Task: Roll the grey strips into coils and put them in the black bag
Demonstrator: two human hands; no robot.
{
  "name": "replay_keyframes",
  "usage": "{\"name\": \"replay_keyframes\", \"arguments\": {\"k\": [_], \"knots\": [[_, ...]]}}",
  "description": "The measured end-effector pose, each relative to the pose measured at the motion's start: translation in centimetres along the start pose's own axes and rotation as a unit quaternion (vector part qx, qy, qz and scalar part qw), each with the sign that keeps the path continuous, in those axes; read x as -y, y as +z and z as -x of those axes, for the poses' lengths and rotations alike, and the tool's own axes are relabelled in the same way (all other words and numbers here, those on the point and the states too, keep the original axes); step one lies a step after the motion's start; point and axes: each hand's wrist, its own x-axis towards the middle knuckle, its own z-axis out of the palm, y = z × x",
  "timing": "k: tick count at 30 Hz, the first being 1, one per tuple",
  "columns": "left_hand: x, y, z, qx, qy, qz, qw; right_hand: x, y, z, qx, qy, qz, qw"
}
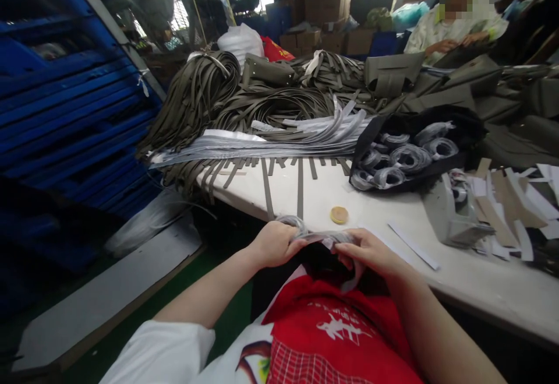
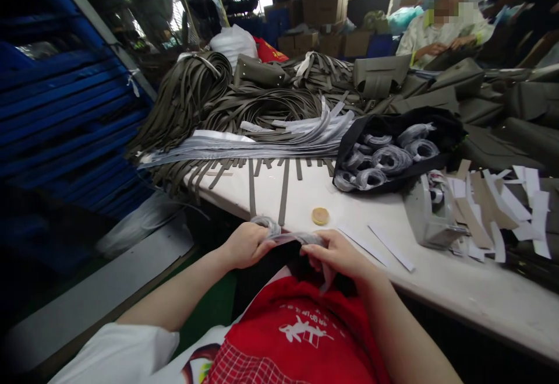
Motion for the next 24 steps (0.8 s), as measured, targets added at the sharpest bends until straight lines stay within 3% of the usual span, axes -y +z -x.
{"name": "replay_keyframes", "arguments": {"k": [2, 4, 6, 8, 9, 11, 13, 15, 17, 18, 20, 22, 24], "knots": [[-0.5, -0.7, 0.3, 0.127, -0.089, 0.155, 0.976, -0.6, -0.9, -0.7, -0.060, -0.012, 0.134, 0.989], [-0.6, -1.6, 0.5, 0.208, -0.160, 0.331, 0.906, -0.9, -0.8, -1.2, -0.086, -0.028, 0.215, 0.972], [-0.2, -2.3, 0.6, 0.245, -0.196, 0.475, 0.822, -0.9, 0.0, -1.3, -0.058, -0.039, 0.213, 0.974], [0.4, -3.1, 0.8, 0.245, -0.208, 0.581, 0.748, -0.9, 0.8, -1.3, -0.001, -0.054, 0.180, 0.982], [0.7, -3.6, 0.9, 0.232, -0.206, 0.622, 0.719, -0.9, 1.2, -1.2, 0.015, -0.062, 0.167, 0.984], [0.9, -4.8, 1.0, 0.165, -0.194, 0.691, 0.677, -1.3, 1.8, -1.3, -0.012, -0.068, 0.168, 0.983], [0.7, -6.2, 1.0, 0.060, -0.167, 0.743, 0.646, -1.7, 2.5, -1.7, -0.070, -0.063, 0.183, 0.979], [0.2, -7.2, 0.5, -0.070, -0.125, 0.765, 0.628, -1.6, 3.8, -2.0, -0.077, -0.052, 0.179, 0.979], [-0.3, -7.1, -0.5, -0.197, -0.076, 0.739, 0.640, -0.7, 5.3, -2.1, -0.011, -0.050, 0.152, 0.987], [-0.6, -6.6, -1.1, -0.259, -0.053, 0.700, 0.663, 0.1, 6.1, -2.0, 0.028, -0.054, 0.135, 0.989], [-1.0, -4.5, -2.2, -0.345, -0.016, 0.570, 0.746, 2.0, 6.9, -1.7, 0.080, -0.069, 0.099, 0.989], [-1.6, -1.8, -2.8, -0.341, 0.008, 0.403, 0.849, 3.6, 6.4, -1.4, 0.085, -0.077, 0.056, 0.992], [-2.2, 0.4, -2.7, -0.251, 0.032, 0.262, 0.931, 4.4, 4.5, -1.2, 0.060, -0.066, 0.033, 0.995]]}}
